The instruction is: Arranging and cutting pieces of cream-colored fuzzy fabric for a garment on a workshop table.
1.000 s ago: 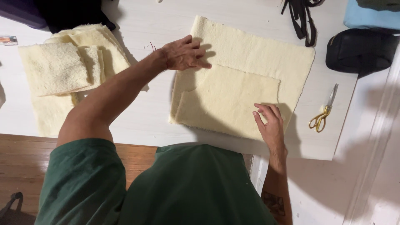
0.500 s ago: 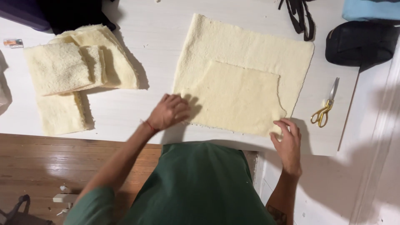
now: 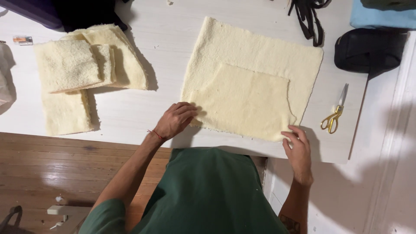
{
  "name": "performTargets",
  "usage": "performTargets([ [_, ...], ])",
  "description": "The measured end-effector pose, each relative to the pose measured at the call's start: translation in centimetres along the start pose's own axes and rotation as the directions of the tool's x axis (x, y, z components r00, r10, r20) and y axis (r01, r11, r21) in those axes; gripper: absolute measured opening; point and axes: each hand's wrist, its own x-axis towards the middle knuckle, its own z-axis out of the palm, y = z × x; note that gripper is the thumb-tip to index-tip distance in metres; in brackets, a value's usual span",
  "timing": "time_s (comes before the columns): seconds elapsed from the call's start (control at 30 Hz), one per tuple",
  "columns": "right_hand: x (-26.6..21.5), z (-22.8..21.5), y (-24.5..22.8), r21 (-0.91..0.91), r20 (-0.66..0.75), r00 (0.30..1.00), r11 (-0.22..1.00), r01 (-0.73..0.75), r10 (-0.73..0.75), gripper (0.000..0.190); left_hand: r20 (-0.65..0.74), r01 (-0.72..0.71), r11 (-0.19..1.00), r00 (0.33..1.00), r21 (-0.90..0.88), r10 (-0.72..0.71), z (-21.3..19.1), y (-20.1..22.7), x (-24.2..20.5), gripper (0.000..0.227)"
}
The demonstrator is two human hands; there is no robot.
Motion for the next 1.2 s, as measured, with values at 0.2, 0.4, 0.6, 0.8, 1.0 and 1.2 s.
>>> performTargets([
  [0.2, 0.7, -0.1, 0.3, 0.444, 0.008, 0.986, 0.883, -0.151, 0.164, 0.026, -0.04, 0.064, 0.959, 0.996, -0.275, -0.078, -0.6, 0.6, 2.1, 0.02],
  [0.4, 1.4, -0.6, 4.3, 0.707, -0.046, 0.986, 0.702, -0.081, 0.16, 0.03, 0.123, 0.257, 0.89, 0.966, -0.377, -0.227, -3.2, 1.4, 4.5, 0.026],
  [0.6, 6.4, -9.2, 0.2, 0.627, -0.147, 0.984, 0.779, 0.012, 0.103, 0.043, -0.175, -0.143, 0.951, 0.98, -0.274, 0.097, -7.1, 1.0, 11.5, 0.021],
  [0.8, 14.0, -14.0, -2.0, 0.34, -0.258, 0.952, 0.938, -0.07, 0.164, 0.012, -0.276, -0.197, 0.975, 0.947, -0.106, 0.162, -11.4, 0.6, 21.0, 0.023],
  [1.0, 25.1, -9.5, 2.9, 0.647, 0.013, 0.981, 0.746, -0.157, 0.195, 0.02, -0.275, -0.049, 0.998, 0.961, -0.042, 0.036, -8.4, -5.5, 29.4, 0.016],
  [1.2, 30.7, -4.6, 4.7, 0.551, 0.0, 0.97, 0.809, -0.204, 0.245, 0.023, -0.302, 0.062, 0.997, 0.951, -0.049, -0.074, -3.5, -11.5, 32.5, 0.014],
])
